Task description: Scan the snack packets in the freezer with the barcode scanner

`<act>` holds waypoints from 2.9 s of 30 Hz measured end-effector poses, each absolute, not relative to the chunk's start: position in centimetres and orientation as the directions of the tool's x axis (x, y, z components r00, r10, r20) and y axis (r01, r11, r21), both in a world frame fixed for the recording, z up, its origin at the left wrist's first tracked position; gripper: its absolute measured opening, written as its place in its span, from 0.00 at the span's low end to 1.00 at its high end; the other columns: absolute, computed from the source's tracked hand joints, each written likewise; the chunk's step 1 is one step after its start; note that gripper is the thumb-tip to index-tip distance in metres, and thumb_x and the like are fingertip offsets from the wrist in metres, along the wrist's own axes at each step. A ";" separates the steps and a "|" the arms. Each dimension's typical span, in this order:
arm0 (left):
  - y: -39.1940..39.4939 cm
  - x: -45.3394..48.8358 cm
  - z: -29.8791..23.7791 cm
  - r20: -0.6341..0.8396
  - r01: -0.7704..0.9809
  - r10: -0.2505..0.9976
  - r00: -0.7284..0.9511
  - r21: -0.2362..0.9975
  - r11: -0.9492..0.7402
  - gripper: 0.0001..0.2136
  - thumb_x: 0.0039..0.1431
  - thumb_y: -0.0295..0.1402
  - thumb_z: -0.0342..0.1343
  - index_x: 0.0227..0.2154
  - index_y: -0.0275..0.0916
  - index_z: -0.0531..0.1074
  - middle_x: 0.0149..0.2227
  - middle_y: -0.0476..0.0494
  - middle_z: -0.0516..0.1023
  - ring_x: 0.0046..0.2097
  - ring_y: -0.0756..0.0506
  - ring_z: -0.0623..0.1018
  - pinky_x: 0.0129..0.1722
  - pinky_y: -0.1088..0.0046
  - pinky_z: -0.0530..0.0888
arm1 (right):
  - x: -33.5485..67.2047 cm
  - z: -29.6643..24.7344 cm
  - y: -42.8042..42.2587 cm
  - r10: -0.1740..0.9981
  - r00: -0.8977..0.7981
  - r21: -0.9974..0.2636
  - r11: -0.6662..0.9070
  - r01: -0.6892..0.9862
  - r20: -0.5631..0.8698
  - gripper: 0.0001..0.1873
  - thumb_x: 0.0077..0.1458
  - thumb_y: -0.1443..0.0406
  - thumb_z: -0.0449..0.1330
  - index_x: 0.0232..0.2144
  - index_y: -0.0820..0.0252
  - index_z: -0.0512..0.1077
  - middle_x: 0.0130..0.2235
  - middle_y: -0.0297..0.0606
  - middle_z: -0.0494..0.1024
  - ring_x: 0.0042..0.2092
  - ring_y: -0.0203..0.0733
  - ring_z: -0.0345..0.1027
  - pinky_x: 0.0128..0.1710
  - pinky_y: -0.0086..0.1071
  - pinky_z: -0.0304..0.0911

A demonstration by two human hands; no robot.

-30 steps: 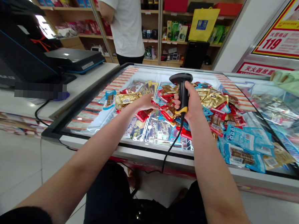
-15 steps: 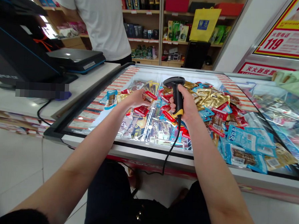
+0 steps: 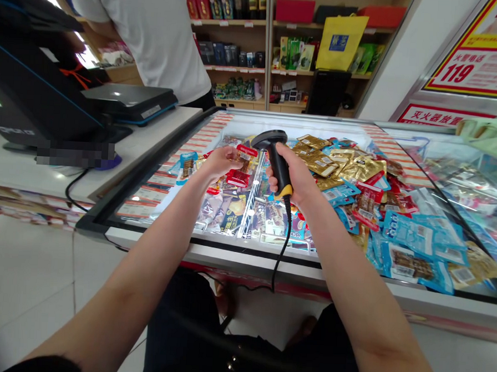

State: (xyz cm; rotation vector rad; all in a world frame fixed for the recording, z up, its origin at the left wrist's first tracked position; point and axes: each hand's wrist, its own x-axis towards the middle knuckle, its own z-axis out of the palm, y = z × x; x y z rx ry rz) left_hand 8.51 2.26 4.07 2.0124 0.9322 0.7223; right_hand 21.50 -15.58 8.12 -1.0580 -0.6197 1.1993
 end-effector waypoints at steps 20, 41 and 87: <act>2.5 8.7 3.4 0.200 0.338 0.798 0.569 0.828 -0.448 0.16 0.41 0.30 0.62 0.37 0.37 0.76 0.28 0.49 0.75 0.29 0.49 0.72 0.30 0.74 0.67 | 21.7 7.5 -16.0 0.967 0.224 -0.868 0.003 -0.496 -0.124 0.17 0.55 0.50 0.61 0.32 0.58 0.67 0.21 0.31 0.67 0.16 0.31 0.56 0.11 0.25 0.55; 1.8 8.9 3.9 0.325 0.314 0.792 0.517 0.789 -0.529 0.17 0.45 0.29 0.60 0.42 0.35 0.77 0.34 0.45 0.79 0.35 0.46 0.77 0.39 0.72 0.71 | 21.6 7.7 -16.4 0.974 0.205 -0.865 0.016 -0.501 -0.101 0.18 0.57 0.50 0.59 0.33 0.59 0.67 0.21 0.31 0.66 0.17 0.30 0.55 0.12 0.24 0.53; 7.9 1.7 4.7 0.212 0.869 0.942 0.261 0.372 -0.325 0.21 0.45 0.44 0.64 0.43 0.42 0.77 0.48 0.33 0.77 0.55 0.27 0.70 0.52 0.48 0.68 | 24.4 8.1 -16.8 0.932 0.334 -0.853 0.055 -0.519 -0.143 0.18 0.59 0.50 0.55 0.36 0.60 0.68 0.21 0.31 0.65 0.16 0.29 0.53 0.12 0.23 0.52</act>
